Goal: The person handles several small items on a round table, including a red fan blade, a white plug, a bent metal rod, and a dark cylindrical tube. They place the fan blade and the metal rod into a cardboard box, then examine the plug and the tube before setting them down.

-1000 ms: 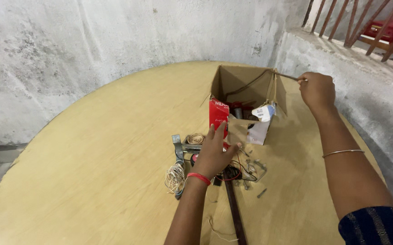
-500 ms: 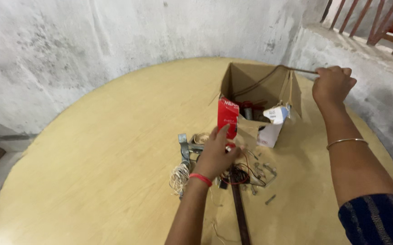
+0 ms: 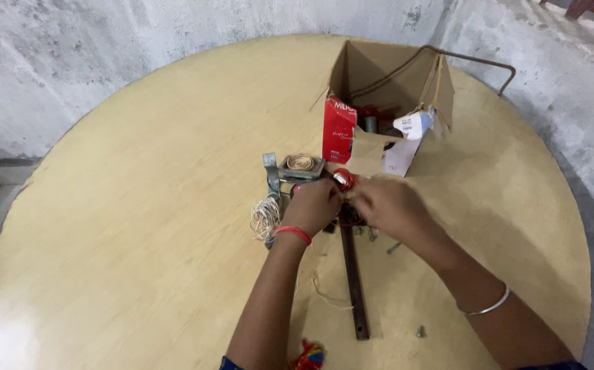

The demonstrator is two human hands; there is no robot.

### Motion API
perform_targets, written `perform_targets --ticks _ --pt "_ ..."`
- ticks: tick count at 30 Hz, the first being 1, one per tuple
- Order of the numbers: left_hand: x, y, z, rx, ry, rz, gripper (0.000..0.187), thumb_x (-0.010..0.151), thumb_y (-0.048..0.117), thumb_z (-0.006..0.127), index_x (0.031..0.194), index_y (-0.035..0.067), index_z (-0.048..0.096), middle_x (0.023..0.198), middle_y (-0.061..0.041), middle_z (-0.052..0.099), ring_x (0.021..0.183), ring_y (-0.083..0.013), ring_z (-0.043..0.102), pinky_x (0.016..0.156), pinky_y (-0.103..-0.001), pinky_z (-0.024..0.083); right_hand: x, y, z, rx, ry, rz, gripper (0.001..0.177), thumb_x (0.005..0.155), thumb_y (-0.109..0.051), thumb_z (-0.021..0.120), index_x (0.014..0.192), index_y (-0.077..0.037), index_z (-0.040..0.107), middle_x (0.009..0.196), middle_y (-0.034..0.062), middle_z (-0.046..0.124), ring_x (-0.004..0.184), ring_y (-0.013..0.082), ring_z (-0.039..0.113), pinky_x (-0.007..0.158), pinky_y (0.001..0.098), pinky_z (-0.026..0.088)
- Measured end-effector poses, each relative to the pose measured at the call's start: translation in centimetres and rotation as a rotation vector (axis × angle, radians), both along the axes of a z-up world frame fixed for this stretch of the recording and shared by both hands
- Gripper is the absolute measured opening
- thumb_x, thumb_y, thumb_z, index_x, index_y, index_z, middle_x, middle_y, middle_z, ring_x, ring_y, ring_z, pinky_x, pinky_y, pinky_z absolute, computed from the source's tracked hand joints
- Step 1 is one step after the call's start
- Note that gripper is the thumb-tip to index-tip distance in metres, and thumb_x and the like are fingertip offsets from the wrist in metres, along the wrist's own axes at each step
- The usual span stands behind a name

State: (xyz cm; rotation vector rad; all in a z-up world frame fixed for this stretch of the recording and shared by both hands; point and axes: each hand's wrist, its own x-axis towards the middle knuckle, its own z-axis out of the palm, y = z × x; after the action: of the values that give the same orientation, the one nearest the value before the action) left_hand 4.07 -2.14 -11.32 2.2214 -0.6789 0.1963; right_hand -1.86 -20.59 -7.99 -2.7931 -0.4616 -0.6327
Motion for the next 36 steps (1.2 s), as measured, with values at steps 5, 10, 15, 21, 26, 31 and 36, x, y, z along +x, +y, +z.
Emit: perform_targets --ticks 5,10,15,21,26,31,36 --pt "-0.8 -0.1 -4.1 0.052 0.027 0.017 0.021 0.087 0.019 0.063 0.088 0.001 0.073 0.088 -0.023 0.071 0.086 -0.0421 0.070 0.080 -0.051 0.055 -2.0 3.7 -1.0 -0.321 0.450 -0.124 0.040 0.083 -0.049 0.073 0.085 -0.010 0.077 0.082 0.0152 0.073 0.082 0.0361 0.072 0.076 0.0502 0.058" --pt "-1.6 -0.2 -4.8 -0.081 0.134 0.035 0.022 0.092 0.020 0.062 0.088 0.000 0.072 0.075 -0.021 0.071 0.073 -0.0368 0.073 0.071 -0.046 0.057 -2.7 4.0 -1.6 -0.315 0.555 -0.179 0.044 0.073 -0.054 0.080 0.085 -0.011 0.076 0.085 0.0146 0.073 0.086 0.0349 0.072 0.077 0.0492 0.059" --pt "-2.7 -0.1 -3.2 -0.163 0.290 0.005 0.032 0.099 0.028 0.063 0.085 0.000 0.067 0.065 -0.015 0.070 0.058 -0.0261 0.073 0.059 -0.039 0.056 -1.2 2.4 -4.1 -0.249 0.471 -0.129 0.043 0.070 -0.046 0.082 0.081 -0.004 0.076 0.083 0.0181 0.072 0.084 0.0357 0.072 0.077 0.0465 0.059" --pt "-3.2 0.4 -1.4 -0.185 0.171 0.097 0.039 0.089 0.036 0.078 0.079 0.001 0.064 0.064 -0.012 0.070 0.056 -0.0218 0.067 0.056 -0.037 0.052 1.9 -1.6 -4.9 0.028 0.490 -0.055 0.038 0.071 -0.038 0.078 0.079 -0.001 0.076 0.071 0.0172 0.071 0.069 0.0309 0.073 0.068 0.0421 0.058" --pt "-2.9 0.3 -2.3 -0.255 0.204 0.109 0.033 0.086 0.031 0.081 0.080 0.003 0.065 0.066 -0.010 0.070 0.058 -0.0214 0.069 0.058 -0.035 0.054 2.0 -4.1 -2.5 0.359 0.565 -0.036 0.028 0.076 -0.026 0.074 0.091 -0.002 0.076 0.072 0.0111 0.078 0.062 0.0198 0.075 0.060 0.0325 0.058" --pt "-2.5 0.1 -3.4 -0.249 0.104 0.097 0.021 0.083 0.022 0.078 0.084 0.004 0.067 0.071 -0.010 0.070 0.063 -0.0217 0.069 0.062 -0.034 0.055 0.6 -5.7 1.3 0.430 0.455 -0.081 0.029 0.075 -0.023 0.078 0.095 -0.002 0.078 0.074 0.0086 0.078 0.062 0.0130 0.070 0.059 0.0272 0.054" --pt "-3.2 0.0 -2.7 -0.215 0.185 0.113 0.028 0.082 0.025 0.081 0.082 0.002 0.065 0.068 -0.011 0.068 0.061 -0.0238 0.066 0.061 -0.037 0.053 -1.9 -6.0 4.7 0.588 0.457 -0.071 0.024 0.080 -0.017 0.076 0.096 0.001 0.078 0.071 0.0054 0.073 0.060 0.0091 0.061 0.055 0.0262 0.047"
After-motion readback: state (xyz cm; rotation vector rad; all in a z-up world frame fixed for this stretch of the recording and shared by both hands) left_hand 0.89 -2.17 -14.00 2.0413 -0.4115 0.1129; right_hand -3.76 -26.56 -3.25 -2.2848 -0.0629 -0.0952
